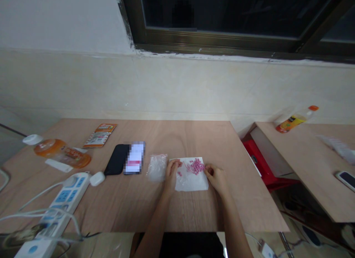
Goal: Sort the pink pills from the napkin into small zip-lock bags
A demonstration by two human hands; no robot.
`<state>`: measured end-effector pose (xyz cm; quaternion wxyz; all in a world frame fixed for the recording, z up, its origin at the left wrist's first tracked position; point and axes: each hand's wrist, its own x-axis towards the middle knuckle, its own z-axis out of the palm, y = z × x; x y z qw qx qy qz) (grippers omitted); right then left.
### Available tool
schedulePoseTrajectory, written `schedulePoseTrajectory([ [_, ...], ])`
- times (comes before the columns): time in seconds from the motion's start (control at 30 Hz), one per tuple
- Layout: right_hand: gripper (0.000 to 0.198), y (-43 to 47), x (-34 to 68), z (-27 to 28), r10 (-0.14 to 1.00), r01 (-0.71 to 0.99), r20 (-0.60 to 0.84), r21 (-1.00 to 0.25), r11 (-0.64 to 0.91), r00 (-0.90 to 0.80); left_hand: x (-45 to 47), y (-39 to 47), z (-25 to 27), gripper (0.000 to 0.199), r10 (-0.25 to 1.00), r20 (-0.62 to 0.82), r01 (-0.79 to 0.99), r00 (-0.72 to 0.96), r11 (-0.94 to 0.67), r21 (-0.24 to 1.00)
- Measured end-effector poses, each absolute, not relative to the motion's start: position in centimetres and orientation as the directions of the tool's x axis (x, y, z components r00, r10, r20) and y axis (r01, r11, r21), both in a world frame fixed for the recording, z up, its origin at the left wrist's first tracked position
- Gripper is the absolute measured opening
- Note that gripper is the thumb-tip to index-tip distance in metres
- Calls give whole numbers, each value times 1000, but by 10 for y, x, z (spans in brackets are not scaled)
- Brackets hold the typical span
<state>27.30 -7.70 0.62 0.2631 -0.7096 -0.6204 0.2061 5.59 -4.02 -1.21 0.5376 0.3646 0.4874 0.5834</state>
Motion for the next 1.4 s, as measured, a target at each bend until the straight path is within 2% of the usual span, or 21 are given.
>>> schedulePoseTrajectory([
  [0.2,35,-77,271,16,979,712,75,-697,-86,191,56,-40,-1,29,989,-86,-264,-117,53,963],
  [0.33,39,-71,263,27,971,581,105,-813,-40,214,57,-40,1,30,988,-91,-266,-126,55,962],
  [0.47,41,-58,246,44,978,451,125,-892,35,170,58,-39,8,34,977,-156,-341,-146,99,935],
  [0.73,30,-34,218,94,974,485,225,-855,184,28,60,-28,34,38,975,-145,-378,-169,72,923],
  [0.87,28,-24,214,97,963,546,270,-803,237,-21,63,-25,34,38,973,-151,-416,-172,67,907],
  [1.0,29,-21,214,90,964,606,256,-757,246,-72,64,-24,29,40,970,-171,-472,-172,71,879],
  [1.3,33,-32,248,78,964,550,241,-823,141,114,62,-8,18,43,960,-228,-627,-160,79,775],
  [1.4,33,-42,265,56,975,622,176,-781,56,134,61,0,16,45,959,-230,-671,-167,61,739],
])
